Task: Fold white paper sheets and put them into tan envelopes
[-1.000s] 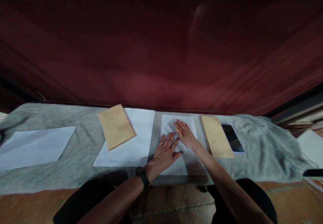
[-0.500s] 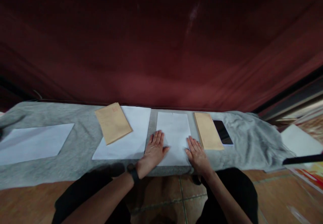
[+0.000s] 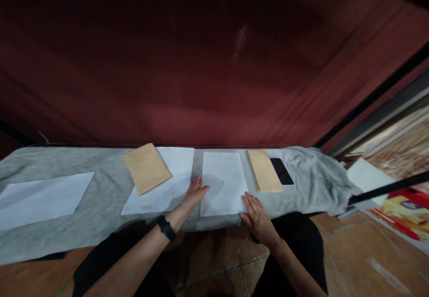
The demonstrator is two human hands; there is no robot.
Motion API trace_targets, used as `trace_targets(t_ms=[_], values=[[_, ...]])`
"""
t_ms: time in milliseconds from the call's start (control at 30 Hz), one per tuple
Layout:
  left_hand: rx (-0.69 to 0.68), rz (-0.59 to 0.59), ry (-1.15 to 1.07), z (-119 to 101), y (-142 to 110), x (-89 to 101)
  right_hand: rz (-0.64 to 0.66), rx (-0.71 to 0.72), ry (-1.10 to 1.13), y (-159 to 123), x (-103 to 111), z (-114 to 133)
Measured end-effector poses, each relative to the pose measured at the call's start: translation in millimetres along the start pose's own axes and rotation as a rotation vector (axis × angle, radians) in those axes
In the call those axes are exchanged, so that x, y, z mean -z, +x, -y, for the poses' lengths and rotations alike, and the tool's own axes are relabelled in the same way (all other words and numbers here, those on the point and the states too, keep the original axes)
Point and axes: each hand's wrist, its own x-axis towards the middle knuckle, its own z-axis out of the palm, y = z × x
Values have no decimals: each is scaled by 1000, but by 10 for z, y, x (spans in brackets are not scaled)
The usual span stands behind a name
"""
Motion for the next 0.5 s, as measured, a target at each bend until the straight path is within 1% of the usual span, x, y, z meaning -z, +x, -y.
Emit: trace_targets(t_ms=[100, 133, 300, 400, 500], values=[[141, -17, -33, -24, -8, 59, 11, 8, 8, -22, 28, 24], [161, -15, -32, -31, -1, 79, 15, 5, 9, -26, 32, 31], [178, 41, -51, -48, 24, 110, 43, -32, 21, -23, 18, 44], [177, 99, -92, -51, -29, 71, 66, -61, 60, -17, 23, 44], [173, 164, -155, -52, -114, 50, 107, -99, 160, -8, 82, 36]])
